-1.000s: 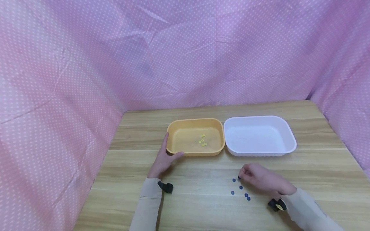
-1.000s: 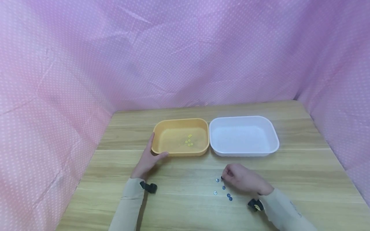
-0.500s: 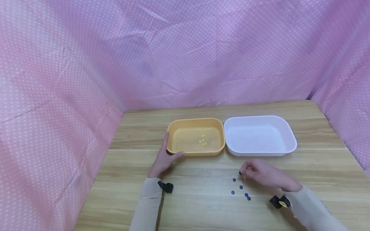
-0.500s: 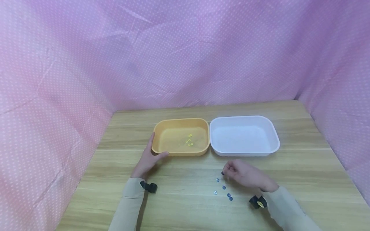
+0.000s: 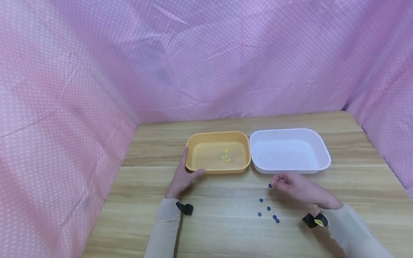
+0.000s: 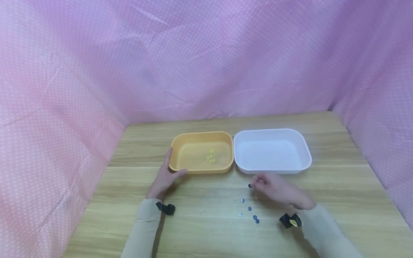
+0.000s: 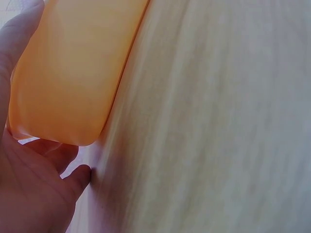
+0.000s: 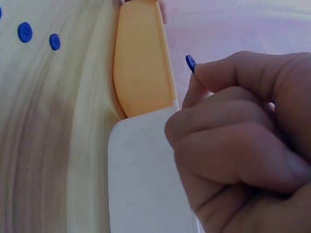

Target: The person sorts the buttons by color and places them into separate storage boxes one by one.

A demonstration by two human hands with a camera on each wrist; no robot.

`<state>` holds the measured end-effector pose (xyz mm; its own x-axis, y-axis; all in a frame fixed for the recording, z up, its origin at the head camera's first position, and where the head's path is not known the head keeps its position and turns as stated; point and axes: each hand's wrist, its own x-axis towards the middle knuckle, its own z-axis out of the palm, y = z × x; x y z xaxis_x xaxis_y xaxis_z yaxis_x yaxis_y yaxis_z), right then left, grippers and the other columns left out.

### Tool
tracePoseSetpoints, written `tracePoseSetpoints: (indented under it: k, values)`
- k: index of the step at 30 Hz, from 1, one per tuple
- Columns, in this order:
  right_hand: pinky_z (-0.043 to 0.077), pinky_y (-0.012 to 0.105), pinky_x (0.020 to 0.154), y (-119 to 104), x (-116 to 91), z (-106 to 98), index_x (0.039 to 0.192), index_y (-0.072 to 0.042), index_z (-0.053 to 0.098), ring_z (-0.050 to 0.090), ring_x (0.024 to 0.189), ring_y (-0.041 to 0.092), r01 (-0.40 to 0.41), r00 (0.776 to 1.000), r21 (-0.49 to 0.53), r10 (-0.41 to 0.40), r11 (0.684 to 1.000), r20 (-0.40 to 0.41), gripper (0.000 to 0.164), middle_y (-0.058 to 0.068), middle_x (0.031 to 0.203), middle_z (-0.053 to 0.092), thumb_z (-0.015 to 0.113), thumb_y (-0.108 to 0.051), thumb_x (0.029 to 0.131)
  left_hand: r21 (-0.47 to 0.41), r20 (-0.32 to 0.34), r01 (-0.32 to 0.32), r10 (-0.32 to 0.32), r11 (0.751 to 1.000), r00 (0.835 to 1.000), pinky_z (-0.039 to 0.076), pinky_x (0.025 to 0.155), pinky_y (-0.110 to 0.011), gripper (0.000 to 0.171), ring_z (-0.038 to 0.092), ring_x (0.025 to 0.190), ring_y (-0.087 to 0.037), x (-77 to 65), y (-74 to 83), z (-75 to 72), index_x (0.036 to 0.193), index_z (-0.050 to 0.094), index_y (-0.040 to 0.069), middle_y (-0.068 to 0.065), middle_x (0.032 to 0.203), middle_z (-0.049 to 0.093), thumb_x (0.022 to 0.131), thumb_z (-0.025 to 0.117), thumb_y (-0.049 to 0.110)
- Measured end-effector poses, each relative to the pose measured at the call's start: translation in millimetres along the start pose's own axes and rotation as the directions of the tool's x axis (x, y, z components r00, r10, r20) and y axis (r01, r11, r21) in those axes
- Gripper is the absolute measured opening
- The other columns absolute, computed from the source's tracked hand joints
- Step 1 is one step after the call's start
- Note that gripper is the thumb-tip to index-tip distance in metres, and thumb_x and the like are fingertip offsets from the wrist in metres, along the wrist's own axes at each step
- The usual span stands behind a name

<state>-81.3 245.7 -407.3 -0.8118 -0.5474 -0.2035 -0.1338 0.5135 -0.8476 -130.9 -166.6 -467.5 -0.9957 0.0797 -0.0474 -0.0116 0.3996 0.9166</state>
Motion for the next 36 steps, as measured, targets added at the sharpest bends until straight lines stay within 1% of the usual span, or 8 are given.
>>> tracePoseSetpoints:
  k: [2,7,10,16,23,28,31,36]
  values:
    - [0.05,0.026,0.07,0.2,0.1,-2.0,0.102,-0.003,0.065,0.055,0.078,0.014,0.013,1.0,0.011,-0.013,1.0,0.005,0.018,0.008,0.09,0.064,0.054,-0.017,0.1,0.008,-0.004,0.0,0.0,1.0,1.0,0.015,0.117,-0.042,0.12,0.019,0.144,-0.018,0.1,-0.3,0.0,0.156,0.004,0.037,0.003,0.161,0.014,0.068,0.085,0.051]
    - [0.047,0.025,0.065,0.6,0.7,-3.5,0.098,-0.002,0.063,0.052,0.071,0.011,0.003,1.0,0.029,-0.003,1.0,0.0,0.022,0.007,0.081,0.06,0.053,-0.021,0.101,0.006,0.0,-0.012,0.012,1.0,1.0,0.015,0.117,-0.043,0.121,0.019,0.144,-0.019,0.5,-0.1,0.0,0.157,0.003,0.033,0.002,0.161,0.013,0.069,0.085,0.049]
    - [0.045,0.025,0.061,0.8,1.5,-3.9,0.095,-0.001,0.063,0.05,0.067,0.01,0.001,1.0,0.039,-0.001,0.999,-0.008,0.024,0.007,0.077,0.057,0.052,-0.022,0.102,-0.001,0.001,-0.009,0.009,1.0,1.0,0.015,0.117,-0.041,0.121,0.021,0.144,-0.018,1.0,0.4,-0.1,0.157,0.003,0.033,0.003,0.161,0.013,0.069,0.085,0.05]
    - [0.043,0.025,0.062,-0.1,1.8,-7.5,0.097,-0.001,0.064,0.049,0.071,0.014,-0.045,0.999,0.048,0.046,0.998,-0.024,0.03,0.009,0.081,0.058,0.053,-0.029,0.101,-0.014,0.008,-0.011,0.011,1.0,1.0,0.016,0.117,-0.04,0.12,0.023,0.142,-0.016,1.3,1.4,-0.5,0.156,0.003,0.035,0.004,0.161,0.014,0.069,0.085,0.048]
    - [0.038,0.026,0.052,-3.7,3.1,-14.4,0.104,0.001,0.064,0.043,0.06,0.012,-0.094,0.994,0.074,0.098,0.993,-0.044,0.03,-0.001,0.067,0.046,0.056,-0.027,0.1,-0.023,0.01,-0.015,0.016,1.0,1.0,0.017,0.117,-0.038,0.12,0.023,0.142,-0.015,0.7,1.0,-0.3,0.157,0.003,0.033,0.004,0.161,0.014,0.07,0.086,0.045]
    - [0.037,0.027,0.05,-7.2,4.6,-23.9,0.108,0.001,0.064,0.041,0.058,0.013,-0.103,0.993,0.07,0.107,0.992,-0.055,0.028,-0.001,0.064,0.043,0.054,-0.025,0.101,-0.026,0.011,-0.018,0.018,1.0,1.0,0.017,0.117,-0.039,0.12,0.023,0.142,-0.016,0.3,1.8,-0.1,0.157,0.002,0.029,0.004,0.161,0.014,0.072,0.085,0.044]
    - [0.037,0.028,0.052,-9.0,6.6,-32.2,0.108,-0.001,0.065,0.041,0.06,0.014,-0.121,0.989,0.049,0.125,0.991,-0.079,0.031,-0.001,0.064,0.041,0.054,-0.029,0.101,-0.025,0.01,-0.014,0.014,1.0,1.0,0.017,0.117,-0.039,0.12,0.023,0.143,-0.016,-0.1,2.1,-0.1,0.157,0.002,0.028,0.004,0.161,0.014,0.071,0.085,0.044]
    - [0.037,0.029,0.052,-9.0,10.4,-47.9,0.112,-0.001,0.064,0.039,0.056,0.015,-0.152,0.983,0.087,0.16,0.985,-0.091,0.038,0.0,0.061,0.038,0.053,-0.036,0.101,-0.022,0.011,-0.014,0.014,1.0,1.0,0.017,0.117,-0.04,0.119,0.022,0.143,-0.017,-0.5,2.4,-0.2,0.157,0.002,0.031,0.002,0.161,0.013,0.072,0.084,0.045]
